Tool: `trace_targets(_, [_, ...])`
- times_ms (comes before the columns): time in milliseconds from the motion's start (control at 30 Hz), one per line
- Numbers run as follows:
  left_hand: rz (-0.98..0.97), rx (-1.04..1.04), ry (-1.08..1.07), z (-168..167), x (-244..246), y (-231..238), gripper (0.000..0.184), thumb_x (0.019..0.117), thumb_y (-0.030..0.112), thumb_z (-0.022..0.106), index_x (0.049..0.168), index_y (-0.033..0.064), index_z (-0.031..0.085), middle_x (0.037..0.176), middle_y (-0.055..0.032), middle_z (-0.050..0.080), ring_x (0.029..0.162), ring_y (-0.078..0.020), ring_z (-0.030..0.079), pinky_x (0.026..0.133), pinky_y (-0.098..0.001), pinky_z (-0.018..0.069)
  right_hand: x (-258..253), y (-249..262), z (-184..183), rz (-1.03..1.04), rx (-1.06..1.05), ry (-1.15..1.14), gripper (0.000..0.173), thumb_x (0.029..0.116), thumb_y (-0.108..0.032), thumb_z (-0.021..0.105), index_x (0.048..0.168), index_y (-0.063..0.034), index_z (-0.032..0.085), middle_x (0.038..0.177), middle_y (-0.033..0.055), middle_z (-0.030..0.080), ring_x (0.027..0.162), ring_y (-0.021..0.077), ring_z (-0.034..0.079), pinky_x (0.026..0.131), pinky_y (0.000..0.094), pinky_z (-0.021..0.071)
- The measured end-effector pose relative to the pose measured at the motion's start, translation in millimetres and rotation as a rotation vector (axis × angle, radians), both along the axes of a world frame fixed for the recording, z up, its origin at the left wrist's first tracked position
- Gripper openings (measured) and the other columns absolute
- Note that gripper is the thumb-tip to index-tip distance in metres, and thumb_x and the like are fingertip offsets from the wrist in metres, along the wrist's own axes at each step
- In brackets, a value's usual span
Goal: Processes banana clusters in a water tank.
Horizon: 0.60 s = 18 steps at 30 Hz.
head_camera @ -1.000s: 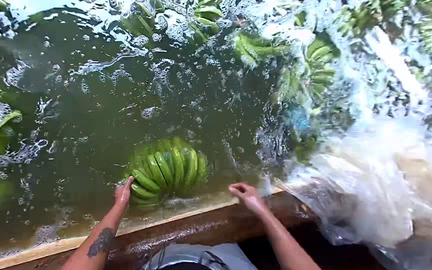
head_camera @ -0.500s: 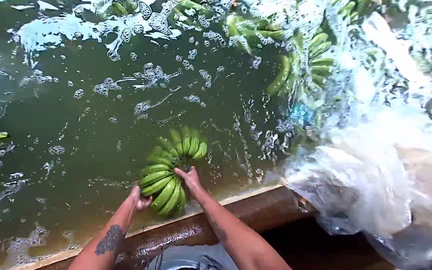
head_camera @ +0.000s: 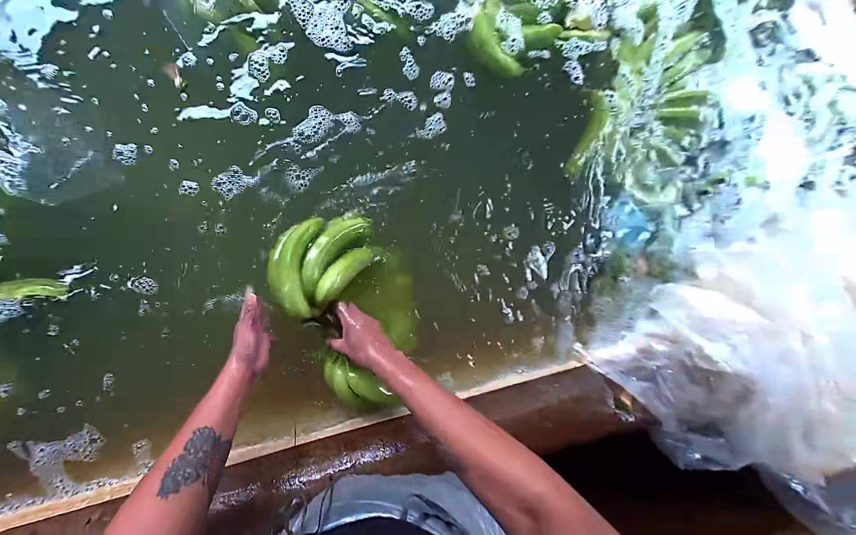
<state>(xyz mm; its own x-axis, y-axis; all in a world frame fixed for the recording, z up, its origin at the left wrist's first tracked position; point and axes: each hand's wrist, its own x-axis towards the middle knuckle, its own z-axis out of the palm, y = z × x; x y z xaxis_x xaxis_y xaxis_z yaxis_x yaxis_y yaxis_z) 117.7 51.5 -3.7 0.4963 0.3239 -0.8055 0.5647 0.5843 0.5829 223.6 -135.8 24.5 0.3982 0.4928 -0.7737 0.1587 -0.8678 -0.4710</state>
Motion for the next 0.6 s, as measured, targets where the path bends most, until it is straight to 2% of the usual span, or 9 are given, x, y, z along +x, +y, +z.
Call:
trace_targets(67, [-0.070,0.071,-0.115,-3,5,9,0.075,0.1048,0.059,0.037,0.166,0.0278,0.007,0.164,-0.0096,0.035,0.141,-0.0266,0.046,0.107,-0.0507,0.0481,-5,-3,-5,0.104,0.049,0.032,0.067,0.0924,-0.031,0.074,0.150,-0.0113,0.047,0.142,0.0260,0.054,0.111,0.0440,0.066,0.092,0.0613,0.0544])
trace_targets(133, [-0.027,0.139,-0.015,-12,5,9,0.083,0.0985,0.044,0.065,0.164,0.0243,0.018,0.157,-0.0138,0.044,0.135,-0.0298,0.053,0.105,-0.0542,0.0499,-4,-6,-11,0.214,0.060,0.097,0.071,0.0928,-0.039,0.074,0.154,-0.0182,0.045,0.144,0.0259,0.052,0.109,0.0446,0.066,0.092,0.0634,0.0533])
trace_targets(167, [0.014,0.171,0.060,-18,2,8,0.079,0.0972,0.036,0.070,0.161,0.0194,0.026,0.150,-0.0168,0.050,0.130,-0.0310,0.057,0.103,-0.0544,0.0515,-1,-8,-14,0.258,0.064,0.123,0.072,0.0927,-0.043,0.074,0.154,-0.0201,0.045,0.144,0.0253,0.052,0.111,0.0445,0.065,0.093,0.0644,0.0527])
trace_targets(233, [0.074,0.228,0.171,-28,0,8,0.065,0.0993,0.031,0.068,0.152,0.0067,0.039,0.137,-0.0216,0.059,0.121,-0.0308,0.062,0.099,-0.0518,0.0539,12,-9,-20,0.291,0.081,0.143,0.065,0.0949,-0.048,0.070,0.149,-0.0176,0.052,0.138,0.0224,0.059,0.116,0.0422,0.064,0.096,0.0649,0.0503])
trace_targets(267, [0.071,0.248,0.192,-29,-3,7,0.063,0.1007,0.032,0.066,0.151,0.0043,0.040,0.136,-0.0220,0.059,0.120,-0.0297,0.063,0.100,-0.0502,0.0537,19,-9,-20,0.271,0.096,0.136,0.056,0.0981,-0.047,0.066,0.142,-0.0131,0.059,0.131,0.0209,0.065,0.117,0.0404,0.064,0.099,0.0645,0.0491])
trace_targets(367, [0.027,0.323,0.178,-33,-11,8,0.069,0.1005,0.034,0.066,0.157,0.0100,0.034,0.141,-0.0202,0.057,0.123,-0.0292,0.062,0.102,-0.0508,0.0527,34,-6,-22,0.187,0.082,0.025,0.041,0.1092,-0.037,0.047,0.132,-0.0090,0.066,0.123,0.0182,0.071,0.118,0.0371,0.066,0.102,0.0614,0.0488])
trace_targets(433, [-0.023,0.357,0.160,-30,-10,14,0.072,0.0998,0.033,0.067,0.160,0.0140,0.032,0.146,-0.0201,0.054,0.127,-0.0308,0.059,0.104,-0.0531,0.0503,40,-3,-26,0.149,0.070,-0.059,0.036,0.1098,-0.030,0.047,0.131,-0.0092,0.068,0.126,0.0173,0.070,0.120,0.0364,0.066,0.103,0.0601,0.0492])
trace_targets(533, [-0.069,0.394,0.108,-24,-2,22,0.065,0.0999,0.031,0.067,0.155,0.0098,0.040,0.140,-0.0191,0.059,0.123,-0.0285,0.062,0.103,-0.0507,0.0519,45,3,-39,0.138,0.122,-0.088,0.032,0.1075,-0.029,0.053,0.126,-0.0111,0.071,0.120,0.0172,0.072,0.114,0.0372,0.068,0.098,0.0616,0.0513])
trace_targets(600, [-0.090,0.383,0.100,-19,5,26,0.063,0.1010,0.032,0.066,0.154,0.0092,0.040,0.142,-0.0182,0.058,0.124,-0.0283,0.061,0.105,-0.0503,0.0506,48,7,-47,0.127,0.152,-0.043,0.033,0.1069,-0.030,0.054,0.127,-0.0108,0.072,0.120,0.0176,0.072,0.116,0.0376,0.067,0.101,0.0621,0.0500])
